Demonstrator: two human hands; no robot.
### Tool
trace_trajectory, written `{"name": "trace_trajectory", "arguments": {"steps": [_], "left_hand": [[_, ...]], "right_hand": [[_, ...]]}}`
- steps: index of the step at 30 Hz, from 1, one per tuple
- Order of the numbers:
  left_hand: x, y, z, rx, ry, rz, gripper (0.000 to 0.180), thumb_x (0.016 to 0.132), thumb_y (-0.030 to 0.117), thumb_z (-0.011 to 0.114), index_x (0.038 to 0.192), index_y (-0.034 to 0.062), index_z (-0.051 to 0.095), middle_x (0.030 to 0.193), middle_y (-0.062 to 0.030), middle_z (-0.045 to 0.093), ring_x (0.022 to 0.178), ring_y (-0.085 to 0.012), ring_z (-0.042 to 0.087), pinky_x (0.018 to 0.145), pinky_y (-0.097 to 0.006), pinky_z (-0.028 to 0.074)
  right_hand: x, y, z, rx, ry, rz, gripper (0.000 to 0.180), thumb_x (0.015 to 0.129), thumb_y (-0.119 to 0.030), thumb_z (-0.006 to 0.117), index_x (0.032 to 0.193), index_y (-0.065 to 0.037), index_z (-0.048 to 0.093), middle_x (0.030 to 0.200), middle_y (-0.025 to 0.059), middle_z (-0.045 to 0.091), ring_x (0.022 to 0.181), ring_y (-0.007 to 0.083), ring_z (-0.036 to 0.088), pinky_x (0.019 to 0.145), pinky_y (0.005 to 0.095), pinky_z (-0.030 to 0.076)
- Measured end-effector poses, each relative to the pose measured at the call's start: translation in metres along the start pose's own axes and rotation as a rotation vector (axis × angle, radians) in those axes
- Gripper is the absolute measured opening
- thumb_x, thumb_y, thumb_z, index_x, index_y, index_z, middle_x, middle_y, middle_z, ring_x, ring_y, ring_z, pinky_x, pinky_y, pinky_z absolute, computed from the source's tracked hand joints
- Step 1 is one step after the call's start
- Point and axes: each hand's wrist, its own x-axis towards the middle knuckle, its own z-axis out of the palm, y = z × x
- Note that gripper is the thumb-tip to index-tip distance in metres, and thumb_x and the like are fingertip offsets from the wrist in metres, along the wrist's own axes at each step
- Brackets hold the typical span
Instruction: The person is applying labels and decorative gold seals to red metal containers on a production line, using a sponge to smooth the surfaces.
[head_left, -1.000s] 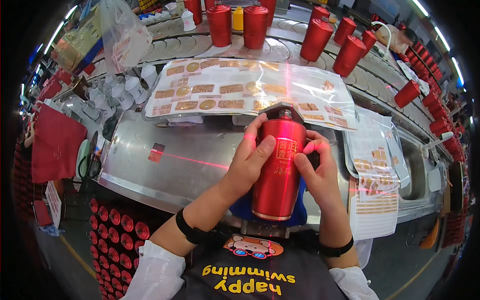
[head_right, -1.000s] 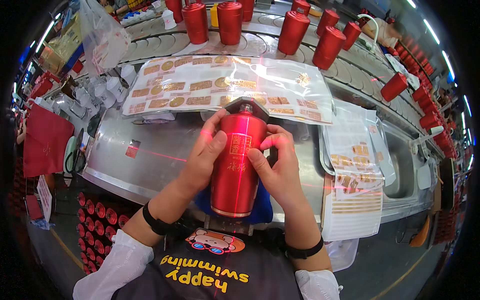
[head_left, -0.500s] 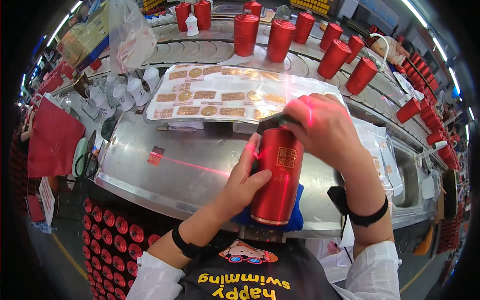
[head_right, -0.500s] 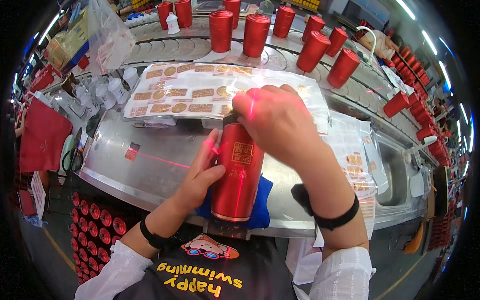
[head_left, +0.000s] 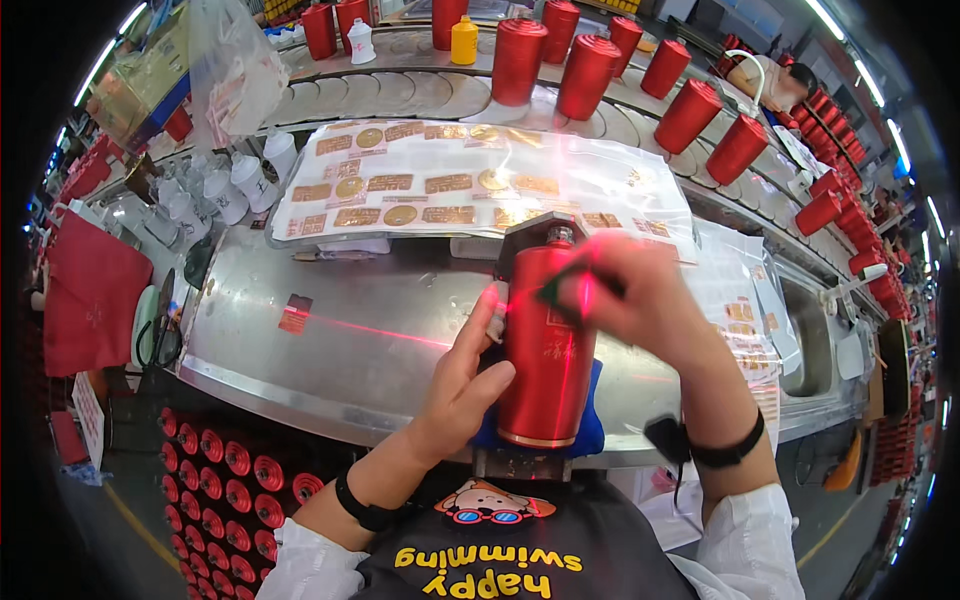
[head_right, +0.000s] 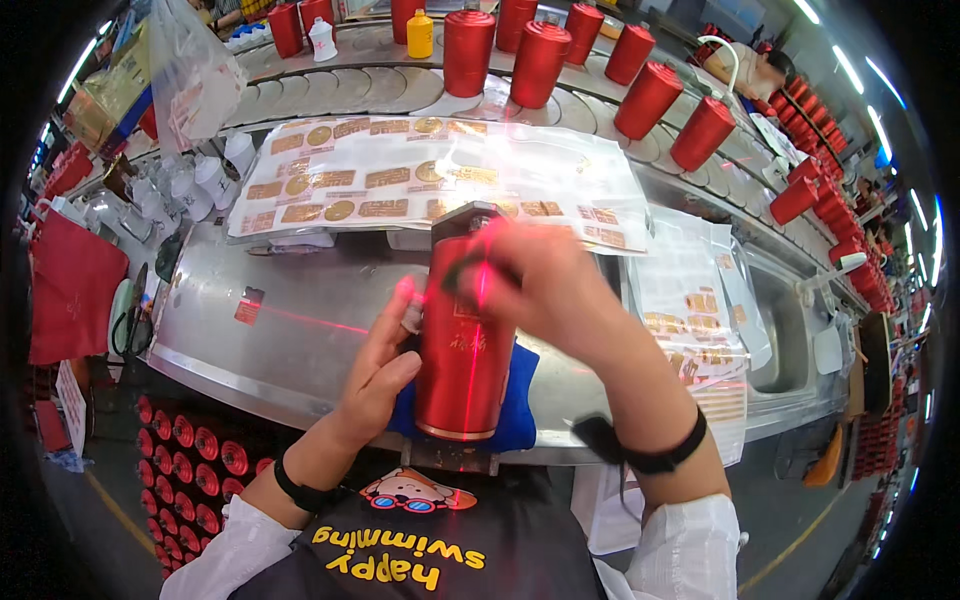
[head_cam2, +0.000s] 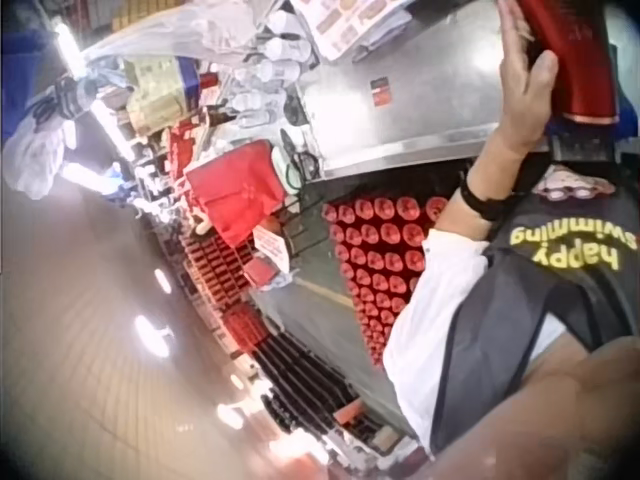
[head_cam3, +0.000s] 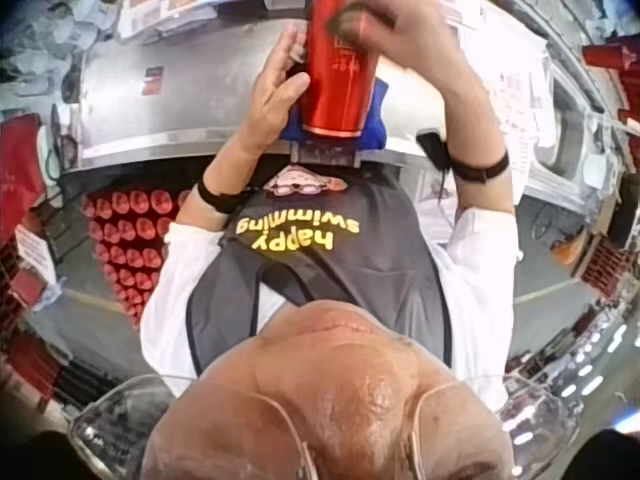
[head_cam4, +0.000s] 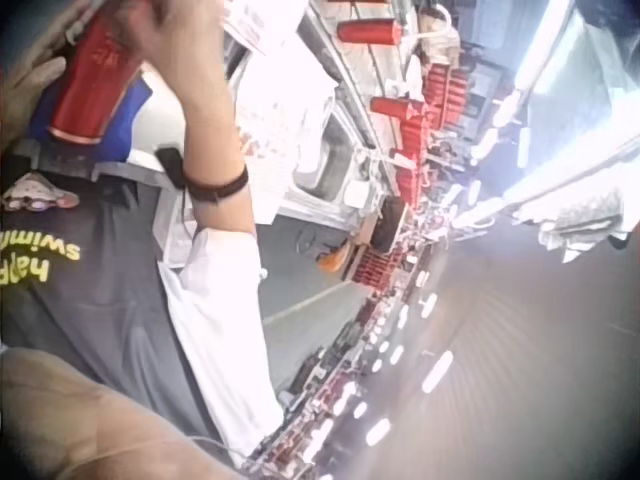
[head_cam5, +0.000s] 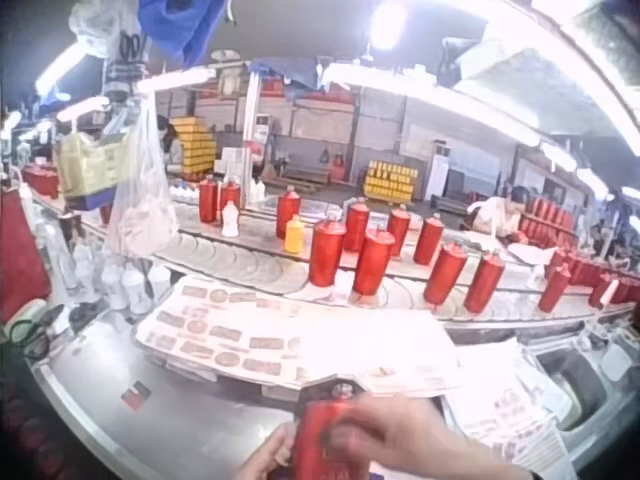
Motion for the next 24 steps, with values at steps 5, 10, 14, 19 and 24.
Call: {"name": "trace_trajectory", "arguments": {"steps": [5, 10, 14, 19, 24], "left_hand": [[-0.005, -0.007, -0.008, 0.184, 0.040, 0.105, 0.075, 0.096, 0.021, 0.052, 0.155, -0.0024, 0.012, 0.147, -0.0185, 0.040, 0.133, -0.0262, 0.041, 0.113, -0.037, 0.026], [0.048, 0.030, -0.009, 0.971, -0.130, 0.551, 0.071, 0.096, 0.052, 0.047, 0.147, 0.0043, 0.036, 0.144, -0.0154, 0.046, 0.133, -0.0396, 0.039, 0.116, -0.055, 0.017], [0.078, 0.039, -0.008, 1.219, -0.366, 0.727, 0.062, 0.096, 0.056, 0.044, 0.135, 0.0075, 0.051, 0.132, -0.0084, 0.056, 0.131, -0.0315, 0.043, 0.116, -0.054, 0.019], [0.033, 0.031, 0.001, 1.173, -0.347, 0.749, 0.053, 0.096, 0.054, 0.045, 0.124, 0.0126, 0.061, 0.113, -0.0031, 0.065, 0.123, -0.0260, 0.047, 0.117, -0.055, 0.018], [-0.013, 0.023, -0.003, 1.121, -0.230, 0.648, 0.049, 0.097, 0.048, 0.049, 0.126, 0.0110, 0.062, 0.114, -0.0029, 0.068, 0.121, -0.0263, 0.049, 0.116, -0.051, 0.021]], "right_hand": [[0.006, -0.022, 0.003, 0.222, -0.218, -0.176, 0.015, 0.077, -0.005, 0.072, 0.089, -0.003, 0.064, 0.078, 0.0160, 0.063, 0.070, 0.0354, 0.063, 0.063, 0.0407, 0.050], [-0.026, -0.003, -0.010, 0.203, 0.312, 0.292, 0.014, 0.084, -0.007, 0.072, 0.095, -0.001, 0.066, 0.077, 0.0075, 0.065, 0.066, 0.0112, 0.058, 0.061, 0.0257, 0.047], [-0.059, -0.002, -0.006, 0.246, 0.418, 0.358, 0.013, 0.085, -0.006, 0.072, 0.094, 0.000, 0.066, 0.076, 0.0035, 0.064, 0.068, 0.0078, 0.057, 0.061, 0.0240, 0.046], [-0.051, -0.010, -0.023, 0.193, 0.164, 0.198, 0.014, 0.081, -0.007, 0.073, 0.092, -0.001, 0.065, 0.075, 0.0075, 0.064, 0.065, 0.0181, 0.061, 0.060, 0.0309, 0.048], [0.000, 0.007, -0.005, 0.042, -0.251, -0.106, 0.012, 0.080, -0.009, 0.072, 0.089, -0.003, 0.067, 0.077, 0.0122, 0.063, 0.067, 0.0234, 0.062, 0.060, 0.0313, 0.047]]}}
